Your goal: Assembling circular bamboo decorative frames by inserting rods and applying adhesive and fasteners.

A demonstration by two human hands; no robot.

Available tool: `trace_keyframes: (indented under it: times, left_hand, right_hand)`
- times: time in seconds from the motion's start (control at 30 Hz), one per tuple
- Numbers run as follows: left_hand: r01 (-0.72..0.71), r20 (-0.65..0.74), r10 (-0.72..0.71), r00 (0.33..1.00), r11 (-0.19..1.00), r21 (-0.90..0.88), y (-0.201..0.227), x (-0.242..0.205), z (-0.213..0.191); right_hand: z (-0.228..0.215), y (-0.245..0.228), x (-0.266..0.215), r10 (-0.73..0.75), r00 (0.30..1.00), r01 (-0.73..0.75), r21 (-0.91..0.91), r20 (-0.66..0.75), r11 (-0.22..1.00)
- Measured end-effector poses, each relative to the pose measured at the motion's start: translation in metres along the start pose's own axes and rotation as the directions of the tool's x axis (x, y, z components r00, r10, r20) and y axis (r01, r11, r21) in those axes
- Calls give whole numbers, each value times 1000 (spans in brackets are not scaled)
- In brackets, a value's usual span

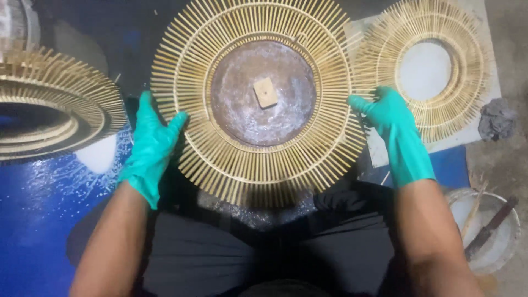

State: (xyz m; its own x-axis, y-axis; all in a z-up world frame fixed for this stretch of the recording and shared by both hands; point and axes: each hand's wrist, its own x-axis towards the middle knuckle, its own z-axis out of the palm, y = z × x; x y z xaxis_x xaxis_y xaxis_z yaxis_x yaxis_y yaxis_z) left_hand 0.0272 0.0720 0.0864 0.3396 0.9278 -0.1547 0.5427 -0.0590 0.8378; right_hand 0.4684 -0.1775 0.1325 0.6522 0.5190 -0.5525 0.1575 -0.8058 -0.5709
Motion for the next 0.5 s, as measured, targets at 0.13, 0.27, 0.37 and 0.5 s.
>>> trace_keyframes:
  times: [0.13, 0.27, 0.37, 0.5]
  left_hand:
    - [86, -21, -84, 996, 993, 76, -14, 1, -3]
    - [342, -5, -344, 939, 936, -81, 4, -2, 1]
    - [397, 49, -395, 917, 899, -185, -12, 1, 1]
    - [405, 158, -380, 911, 896, -181, -20, -12, -8]
  right_hand:
    - [-3, -12, 3, -11, 1000, 11, 47, -2, 999]
    - [-12, -5, 4, -61, 998, 55, -139, -35, 989]
    - [-21, 4, 10, -159, 981, 126, -252, -114, 960]
    - [-32, -7, -5, -265, 948, 217, -250, -178, 944]
